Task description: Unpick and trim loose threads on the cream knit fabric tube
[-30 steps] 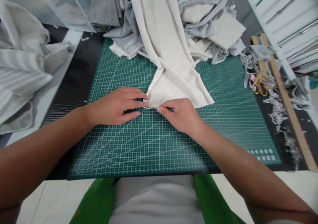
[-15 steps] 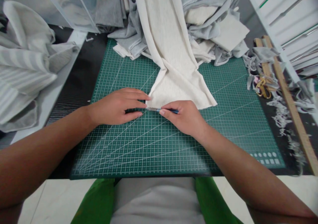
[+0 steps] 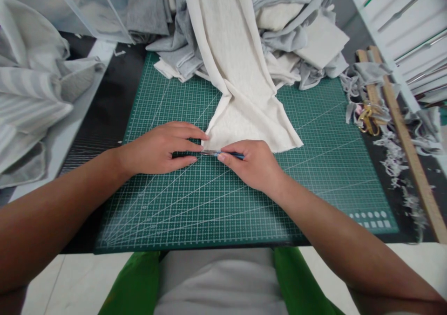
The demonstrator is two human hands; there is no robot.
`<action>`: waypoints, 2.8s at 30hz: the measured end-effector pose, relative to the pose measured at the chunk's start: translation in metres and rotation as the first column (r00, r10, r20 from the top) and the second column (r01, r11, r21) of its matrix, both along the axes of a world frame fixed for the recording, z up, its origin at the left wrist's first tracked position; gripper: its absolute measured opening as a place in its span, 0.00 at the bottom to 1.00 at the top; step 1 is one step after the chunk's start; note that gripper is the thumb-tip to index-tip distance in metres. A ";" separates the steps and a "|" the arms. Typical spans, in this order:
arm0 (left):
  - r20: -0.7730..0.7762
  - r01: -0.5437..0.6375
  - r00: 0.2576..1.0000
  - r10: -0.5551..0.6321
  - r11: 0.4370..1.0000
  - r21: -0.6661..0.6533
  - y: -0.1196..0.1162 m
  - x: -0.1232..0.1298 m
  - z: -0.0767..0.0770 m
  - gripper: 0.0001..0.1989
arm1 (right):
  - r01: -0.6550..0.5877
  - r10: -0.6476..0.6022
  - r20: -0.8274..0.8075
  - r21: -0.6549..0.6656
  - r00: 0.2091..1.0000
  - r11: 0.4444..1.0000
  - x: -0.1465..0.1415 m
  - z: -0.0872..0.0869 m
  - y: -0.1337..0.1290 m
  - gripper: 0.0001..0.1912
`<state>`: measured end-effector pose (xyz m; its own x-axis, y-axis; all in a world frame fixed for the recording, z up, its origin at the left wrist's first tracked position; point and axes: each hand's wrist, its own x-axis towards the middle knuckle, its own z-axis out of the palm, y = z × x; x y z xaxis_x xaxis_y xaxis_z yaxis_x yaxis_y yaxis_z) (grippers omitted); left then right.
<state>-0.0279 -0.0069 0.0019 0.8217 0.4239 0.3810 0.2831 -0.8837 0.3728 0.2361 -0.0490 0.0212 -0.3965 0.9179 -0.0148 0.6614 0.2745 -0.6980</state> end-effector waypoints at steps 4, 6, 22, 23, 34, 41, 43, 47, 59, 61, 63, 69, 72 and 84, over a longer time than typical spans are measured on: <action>0.000 -0.010 1.000 0.010 1.000 -0.021 0.000 0.000 -0.001 0.12 | 0.008 -0.008 -0.025 0.028 1.000 1.000 -0.003 -0.001 0.000 0.10; 0.008 -0.008 1.000 0.008 1.000 -0.016 0.001 0.000 -0.001 0.12 | 0.019 -0.018 -0.030 0.032 0.999 0.999 -0.004 -0.001 0.001 0.09; -0.015 -0.034 0.999 0.033 0.998 -0.044 -0.001 0.000 -0.002 0.15 | 0.030 -0.029 -0.010 0.045 1.000 0.999 -0.004 -0.001 0.000 0.08; -0.013 -0.037 0.999 0.036 0.998 -0.046 -0.001 0.000 -0.002 0.15 | 0.030 -0.030 -0.012 0.049 0.999 0.998 -0.003 -0.002 0.000 0.07; -0.008 -0.024 1.000 0.024 0.998 -0.051 0.001 0.000 -0.002 0.15 | -0.017 0.018 -0.015 0.062 1.000 0.998 -0.002 -0.005 -0.002 0.10; 0.004 -0.020 1.000 0.021 0.998 -0.064 0.001 0.000 -0.002 0.15 | -0.031 0.030 0.008 0.032 1.000 0.999 -0.004 -0.001 -0.003 0.11; -0.002 -0.019 1.000 0.019 0.997 -0.068 0.001 -0.001 -0.002 0.15 | -0.025 0.024 0.009 0.034 1.000 0.999 -0.004 -0.001 -0.003 0.10; -0.002 -0.028 1.000 0.028 0.998 -0.053 0.000 -0.001 -0.003 0.15 | -0.007 0.007 0.018 0.028 1.000 1.000 -0.005 -0.001 -0.003 0.09; -0.046 -0.033 0.998 0.042 0.985 0.167 -0.004 0.001 0.001 0.16 | -0.022 0.020 -0.036 -0.038 0.999 0.999 0.001 0.004 -0.003 0.08; -0.072 -0.041 0.996 0.055 0.981 0.191 -0.004 0.000 0.001 0.16 | -0.054 0.050 -0.065 -0.060 0.997 0.997 0.003 0.004 -0.003 0.07; -0.086 -0.042 0.994 0.062 0.976 0.212 -0.005 -0.001 0.002 0.15 | -0.086 0.079 -0.079 -0.081 0.994 0.993 0.005 0.004 -0.003 0.06; -0.085 -0.069 0.992 0.092 0.967 0.244 -0.007 -0.002 0.003 0.10 | -0.150 0.137 -0.101 -0.128 0.985 0.980 0.011 0.008 -0.004 0.05; -0.131 -0.046 0.989 0.075 0.976 0.214 -0.008 0.000 0.004 0.10 | -0.191 0.171 -0.127 -0.168 0.977 0.967 0.014 0.010 -0.002 0.06; -0.248 -0.025 0.966 0.076 0.978 0.206 -0.004 -0.005 0.008 0.06 | -0.253 0.244 -0.070 -0.243 0.967 0.936 0.038 0.020 0.009 0.06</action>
